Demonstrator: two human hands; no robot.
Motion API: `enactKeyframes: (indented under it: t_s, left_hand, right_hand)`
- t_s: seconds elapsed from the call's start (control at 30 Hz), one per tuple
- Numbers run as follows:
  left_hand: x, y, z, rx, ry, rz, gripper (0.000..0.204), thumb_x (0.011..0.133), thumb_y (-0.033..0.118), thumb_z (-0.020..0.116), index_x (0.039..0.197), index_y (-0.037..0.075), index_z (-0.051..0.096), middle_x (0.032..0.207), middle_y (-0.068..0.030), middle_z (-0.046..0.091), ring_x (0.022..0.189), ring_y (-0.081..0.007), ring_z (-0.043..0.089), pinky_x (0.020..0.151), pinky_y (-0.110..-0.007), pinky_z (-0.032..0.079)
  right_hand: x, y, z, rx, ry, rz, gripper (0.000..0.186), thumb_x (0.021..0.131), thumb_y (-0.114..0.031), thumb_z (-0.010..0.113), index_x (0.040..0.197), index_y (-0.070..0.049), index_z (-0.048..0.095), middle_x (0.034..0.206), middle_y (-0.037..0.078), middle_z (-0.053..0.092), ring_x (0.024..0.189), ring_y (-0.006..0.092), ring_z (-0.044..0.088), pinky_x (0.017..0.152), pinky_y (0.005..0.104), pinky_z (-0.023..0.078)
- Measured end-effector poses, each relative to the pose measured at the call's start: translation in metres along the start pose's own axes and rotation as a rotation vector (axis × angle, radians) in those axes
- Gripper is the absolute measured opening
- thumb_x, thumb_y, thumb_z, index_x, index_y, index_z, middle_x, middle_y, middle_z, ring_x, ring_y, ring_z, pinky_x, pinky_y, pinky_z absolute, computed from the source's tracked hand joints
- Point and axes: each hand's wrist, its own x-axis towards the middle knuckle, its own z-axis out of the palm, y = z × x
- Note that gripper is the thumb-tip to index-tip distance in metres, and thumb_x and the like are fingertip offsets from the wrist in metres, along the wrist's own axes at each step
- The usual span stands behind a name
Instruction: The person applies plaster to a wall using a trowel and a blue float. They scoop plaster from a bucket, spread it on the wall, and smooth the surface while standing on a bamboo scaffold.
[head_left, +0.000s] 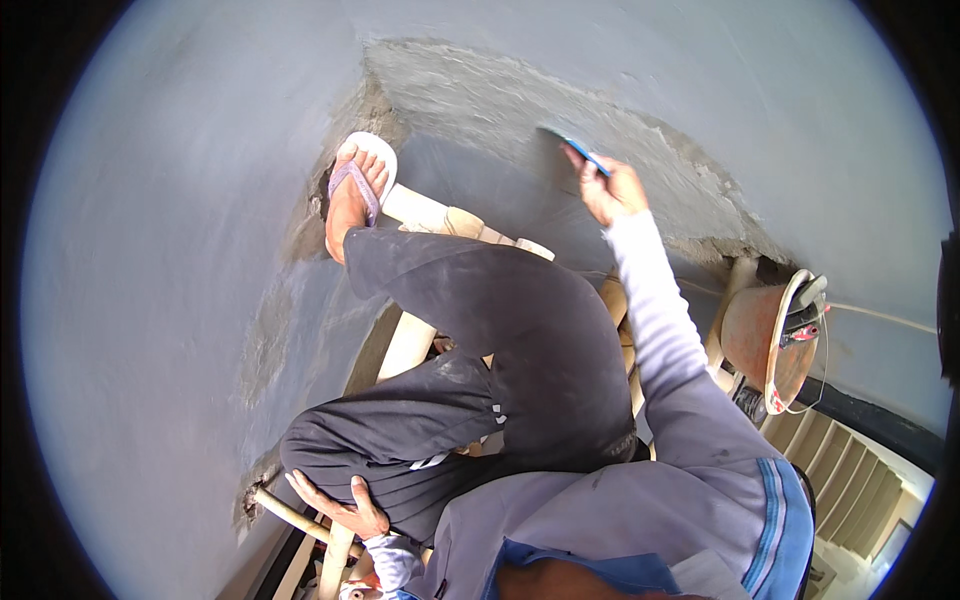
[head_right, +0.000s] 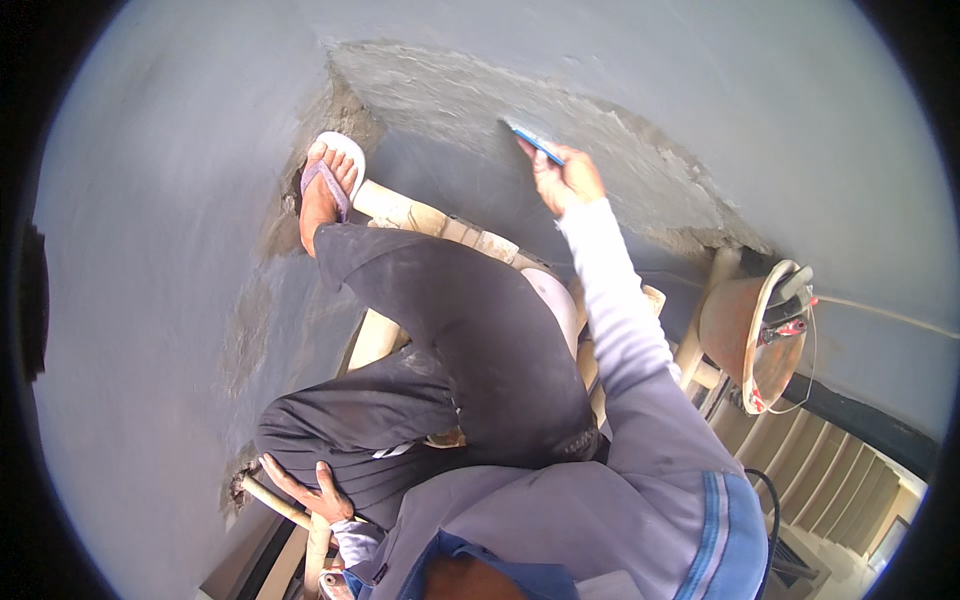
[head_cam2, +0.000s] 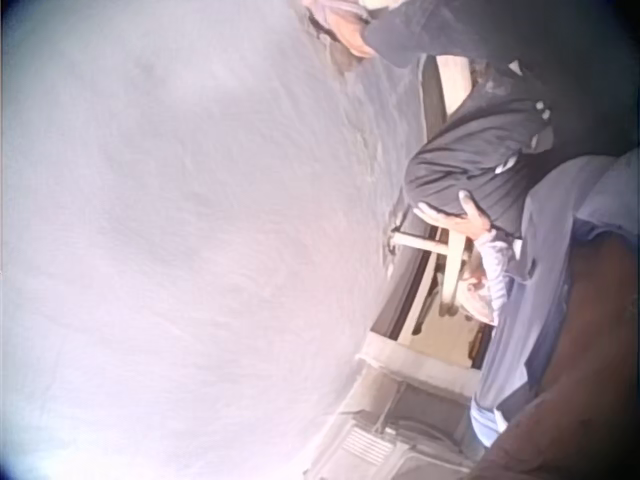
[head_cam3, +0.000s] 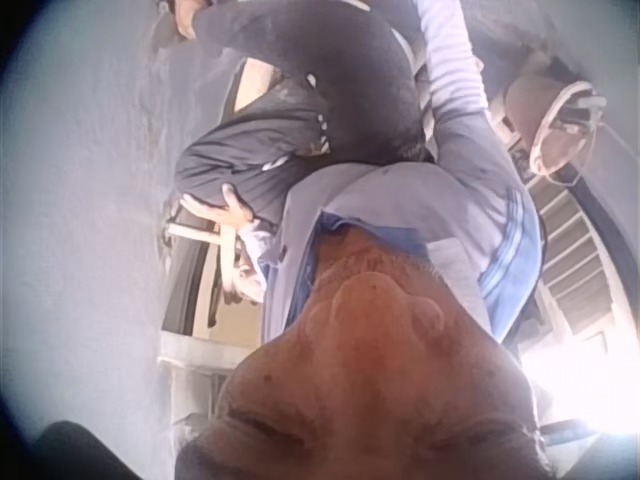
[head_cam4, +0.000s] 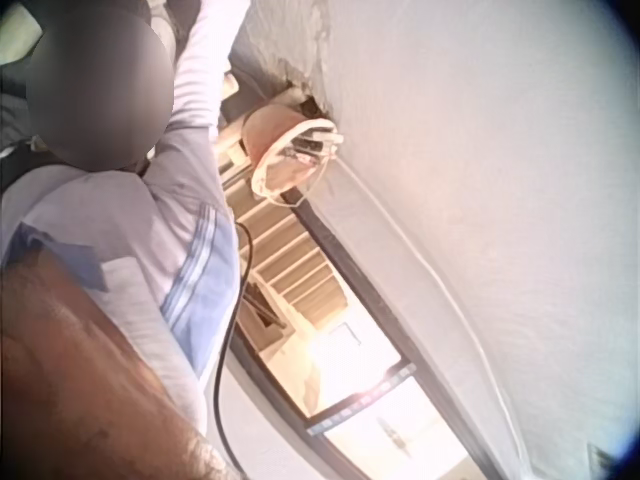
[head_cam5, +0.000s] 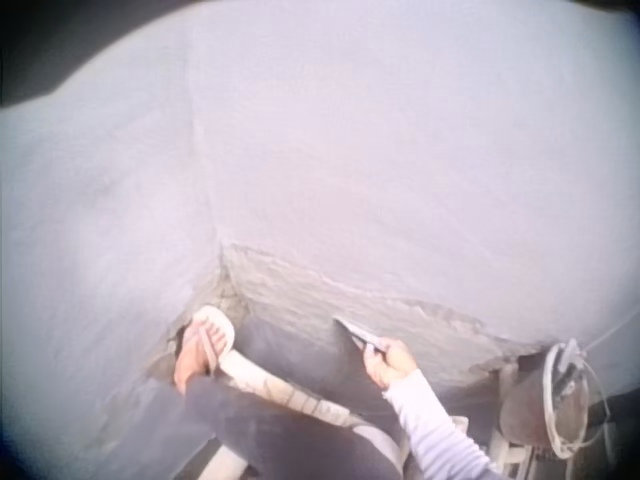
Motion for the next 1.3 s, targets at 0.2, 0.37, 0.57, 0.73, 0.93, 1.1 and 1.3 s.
enactKeyframes:
  t_s: [0.2,0.37,0.57,0.73,0.93,1.1,1.3]
  left_hand:
    - [-0.006,-0.003,0.003,-0.04,0.092,-0.04,0.072,0.081,0.024,0.059,0.14,0.0,0.026,0.146,-0.0206,0.023,0.135,-0.0344,0.02,0.11,-0.046,0.011]
    - [-0.006,-0.001,0.005,-0.06,0.082,-0.018,0.073,0.081,0.027,0.059,0.139,-0.002,0.026,0.146,-0.0214,0.023,0.135,-0.034,0.02,0.11,-0.045,0.011]
    - [-0.006,0.006,0.007,-0.047,0.063,-0.031,0.074,0.081,0.029,0.059,0.14,-0.002,0.026,0.145,-0.0218,0.023,0.135,-0.0345,0.02,0.11,-0.046,0.012]
    - [-0.005,0.004,0.005,-0.044,0.058,-0.04,0.075,0.081,0.028,0.058,0.14,-0.002,0.024,0.146,-0.0219,0.022,0.135,-0.0345,0.019,0.111,-0.046,0.011]
    - [-0.004,0.006,0.002,0.009,0.026,-0.037,0.074,0.082,0.03,0.057,0.14,-0.002,0.024,0.146,-0.0213,0.021,0.134,-0.0346,0.02,0.111,-0.046,0.011]
    - [-0.005,0.004,0.004,-0.022,0.057,-0.06,0.074,0.081,0.031,0.058,0.14,-0.001,0.026,0.146,-0.0204,0.022,0.135,-0.0343,0.02,0.11,-0.047,0.01]
    - [-0.005,0.001,0.006,-0.062,0.077,-0.038,0.074,0.08,0.027,0.06,0.14,-0.001,0.027,0.145,-0.0203,0.024,0.135,-0.0338,0.02,0.111,-0.046,0.01]
  right_hand:
    - [-0.127,-0.001,0.025,-0.369,0.058,-0.149,0.009,0.087,-0.005,0.053,0.093,0.002,0.051,0.079,0.008,0.057,0.067,0.0181,0.059,0.057,0.0289,0.052]
    - [-0.024,0.024,-0.081,-0.424,0.314,0.112,0.019,0.09,-0.004,0.046,0.108,0.0,0.044,0.099,0.014,0.057,0.084,0.0261,0.061,0.067,0.0417,0.053]
    - [0.069,0.045,-0.139,-0.371,0.541,0.082,0.024,0.09,-0.004,0.042,0.114,-0.001,0.043,0.107,0.017,0.058,0.094,0.0319,0.062,0.083,0.051,0.049]
    - [0.092,0.043,-0.149,-0.296,0.503,0.035,0.024,0.09,-0.003,0.043,0.115,-0.002,0.044,0.112,0.017,0.057,0.099,0.0321,0.06,0.086,0.0522,0.047]
    - [0.071,0.004,-0.135,-0.166,0.386,-0.006,0.017,0.091,-0.002,0.042,0.104,0.009,0.042,0.098,0.024,0.055,0.079,0.0298,0.061,0.063,0.0358,0.056]
    - [0.022,-0.022,-0.09,-0.116,0.238,-0.026,0.022,0.09,0.0,0.039,0.106,0.014,0.037,0.099,0.032,0.055,0.078,0.0317,0.063,0.06,0.0299,0.057]
    - [-0.002,-0.059,-0.069,0.016,0.134,0.031,0.025,0.089,0.002,0.035,0.107,0.018,0.039,0.103,0.034,0.056,0.083,0.0361,0.064,0.062,0.0294,0.059]
